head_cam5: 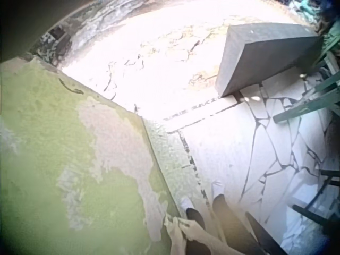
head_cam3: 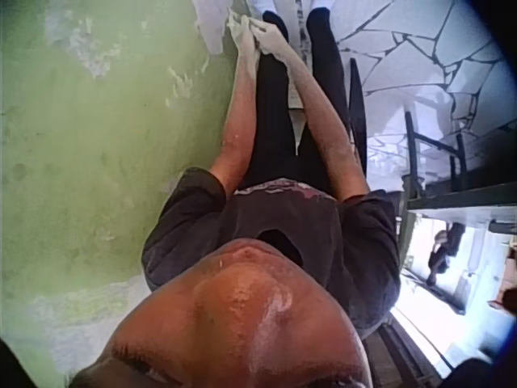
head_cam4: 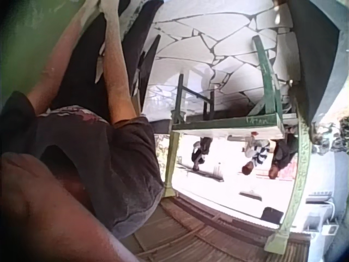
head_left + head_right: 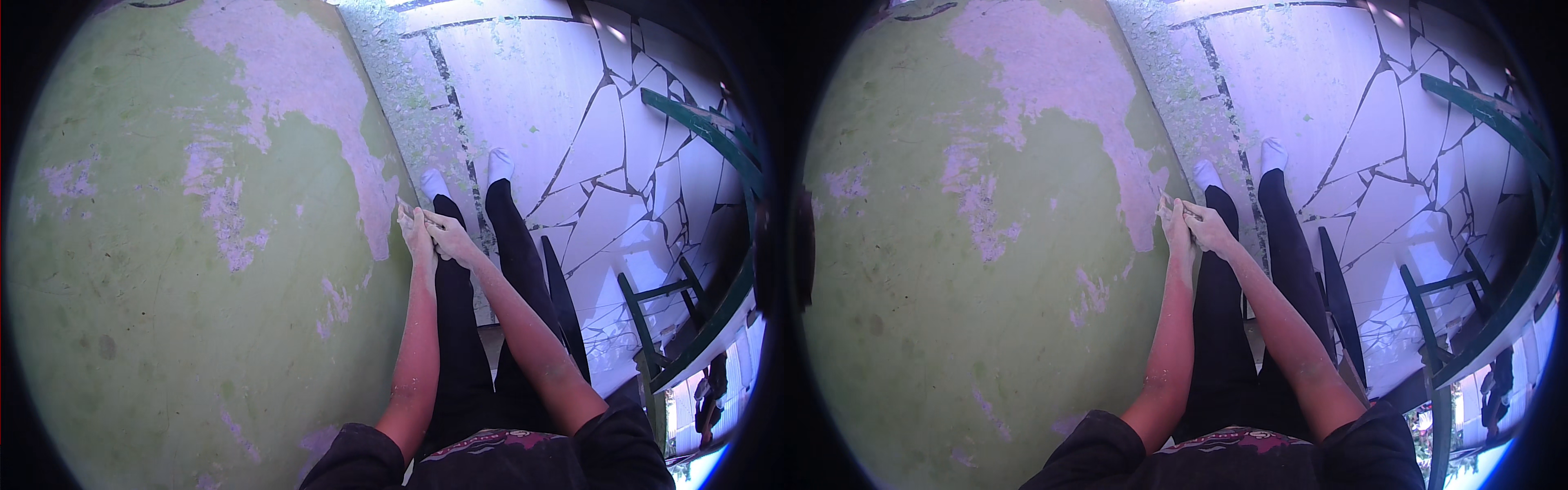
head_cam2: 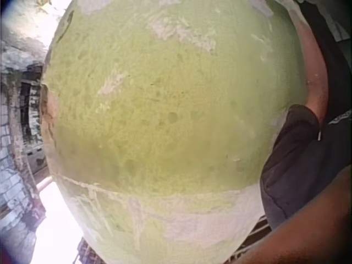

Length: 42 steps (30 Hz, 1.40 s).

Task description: The person scrapes peeling paint from an exterior wall using a metal putty knife.

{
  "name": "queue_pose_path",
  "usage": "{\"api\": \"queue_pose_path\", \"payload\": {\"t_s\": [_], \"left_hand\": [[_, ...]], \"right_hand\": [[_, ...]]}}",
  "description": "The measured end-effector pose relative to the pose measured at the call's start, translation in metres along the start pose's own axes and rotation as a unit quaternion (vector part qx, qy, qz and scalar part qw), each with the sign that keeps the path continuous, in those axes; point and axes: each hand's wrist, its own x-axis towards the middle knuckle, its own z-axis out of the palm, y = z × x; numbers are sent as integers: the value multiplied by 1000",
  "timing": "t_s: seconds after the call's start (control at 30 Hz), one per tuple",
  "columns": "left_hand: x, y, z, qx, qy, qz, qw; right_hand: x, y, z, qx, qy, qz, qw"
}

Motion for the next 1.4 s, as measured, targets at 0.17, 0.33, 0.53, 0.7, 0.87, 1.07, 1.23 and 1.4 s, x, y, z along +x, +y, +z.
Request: {"api": "queue_pose_path", "payload": {"t_s": [0.17,0.33,0.53,0.7,0.87,1.07,1.23,1.4], "left_hand": [[32,3,1,-28,-9,-35,999],[60,2,-20,-49,7,-61,997],[77,-9,-22,-59,3,-57,997],[87,-11,-13,-68,-15,-46,997],[130,-2,-18,-74,-70,-33,994],[99,-15,13,-78,-15,9,997],[128,-8,2,-77,-44,-9,996],[116,-15,-8,-30,-28,30,999]], "right_hand": [[45,16,1,-68,26,-37,997],[86,16,14,-113,17,-25,993],[125,16,7,-126,5,-42,991],[135,14,-9,-132,-40,-32,990],[164,7,-5,-205,-72,-45,975],[140,-3,-31,-202,-78,-20,976],[168,-10,-29,-178,-116,21,977],[148,-10,-23,-157,-123,39,979]]}}
